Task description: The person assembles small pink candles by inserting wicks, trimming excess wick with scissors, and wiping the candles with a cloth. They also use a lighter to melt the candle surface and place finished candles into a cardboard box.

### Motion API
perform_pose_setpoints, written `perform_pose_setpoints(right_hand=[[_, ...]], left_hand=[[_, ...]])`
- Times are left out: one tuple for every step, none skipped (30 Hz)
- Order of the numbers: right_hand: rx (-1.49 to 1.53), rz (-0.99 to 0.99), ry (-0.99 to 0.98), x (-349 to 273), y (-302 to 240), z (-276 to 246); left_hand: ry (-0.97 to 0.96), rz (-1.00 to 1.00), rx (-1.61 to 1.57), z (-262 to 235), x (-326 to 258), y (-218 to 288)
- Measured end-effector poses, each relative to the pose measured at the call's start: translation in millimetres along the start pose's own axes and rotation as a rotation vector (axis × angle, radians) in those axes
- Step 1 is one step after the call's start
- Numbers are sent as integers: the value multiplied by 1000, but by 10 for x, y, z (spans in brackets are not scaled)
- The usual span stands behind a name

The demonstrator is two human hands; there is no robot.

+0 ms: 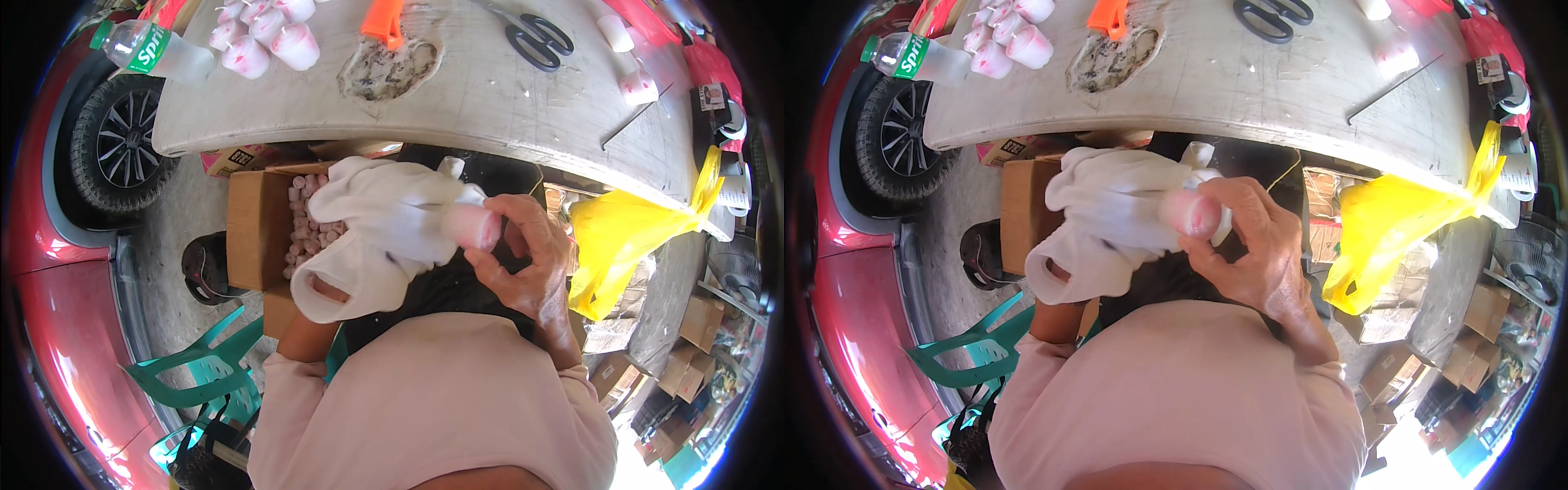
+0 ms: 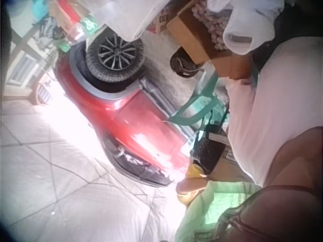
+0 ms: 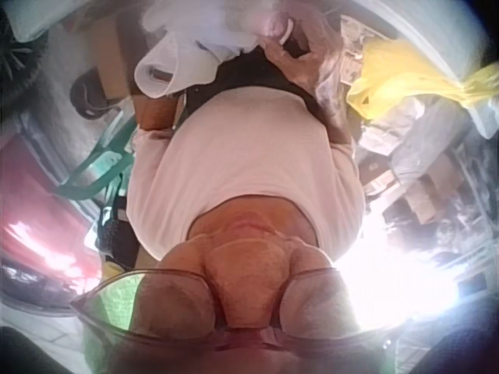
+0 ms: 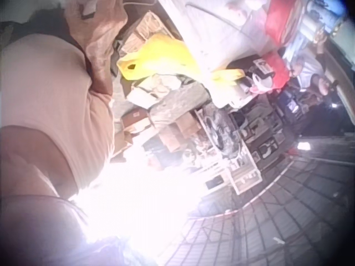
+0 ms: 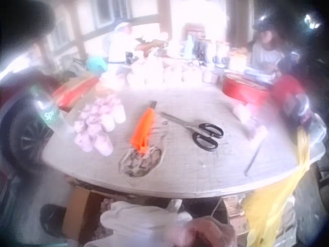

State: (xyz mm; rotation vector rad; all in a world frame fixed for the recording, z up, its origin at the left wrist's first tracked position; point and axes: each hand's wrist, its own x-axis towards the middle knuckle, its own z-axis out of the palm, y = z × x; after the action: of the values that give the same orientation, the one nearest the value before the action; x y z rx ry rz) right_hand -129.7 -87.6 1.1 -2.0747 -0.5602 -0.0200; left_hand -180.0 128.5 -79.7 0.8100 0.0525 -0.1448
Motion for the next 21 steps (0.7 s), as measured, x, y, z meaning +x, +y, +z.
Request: perform_pose_setpoints(right_hand=[[8, -50, -6, 25, 15, 26], [14, -86, -15, 29, 27, 37], [21, -122, -24, 30, 57, 54], [17, -141, -36, 9, 89, 59], [-7, -154, -64, -20, 132, 66], [-61, -113, -90, -60, 188, 38], [-25, -84, -102, -108, 241, 2], [11, -42, -124, -139, 299, 22], [41, 10, -181, -170, 339, 37], [45, 33, -277, -177, 388, 31], [59, 39, -286, -180, 415, 16], [72, 48, -295, -182, 423, -21], [60, 135, -340, -166, 423, -37], [85, 61, -175, -148, 406, -99], [106, 2, -3, -134, 377, -134], [151, -157, 164, -107, 343, -157], [266, -221, 219, -78, 323, -116], [230, -237, 185, -52, 295, -54], [196, -308, 183, -32, 277, 55], [150, -372, 186, -27, 264, 161], [57, -402, 144, -29, 267, 265]], left_hand=[[5, 4, 13, 51, 4, -17], [8, 8, 20, 97, 17, -36], [16, 16, 27, 138, 42, -58], [14, 24, 42, 178, 53, -80], [13, 35, 48, 211, 64, -101], [12, 43, 47, 224, 83, -107], [16, 57, 41, 236, 88, -108], [28, 70, 34, 235, 103, -103], [41, 79, 23, 227, 100, -83], [57, 96, 5, 226, 105, -78], [71, 112, -16, 218, 106, -68], [82, 124, -35, 205, 100, -48], [90, 130, -31, 202, 101, -45], [90, 129, -31, 200, 102, -43], [91, 131, -18, 210, 97, -52], [84, 117, 10, 228, 91, -69], [69, 100, 45, 254, 87, -90], [51, 87, 94, 294, 71, -116], [36, 73, 155, 331, 52, -140], [20, 62, 222, 370, 34, -164], [2, 53, 292, 399, 21, -183]])
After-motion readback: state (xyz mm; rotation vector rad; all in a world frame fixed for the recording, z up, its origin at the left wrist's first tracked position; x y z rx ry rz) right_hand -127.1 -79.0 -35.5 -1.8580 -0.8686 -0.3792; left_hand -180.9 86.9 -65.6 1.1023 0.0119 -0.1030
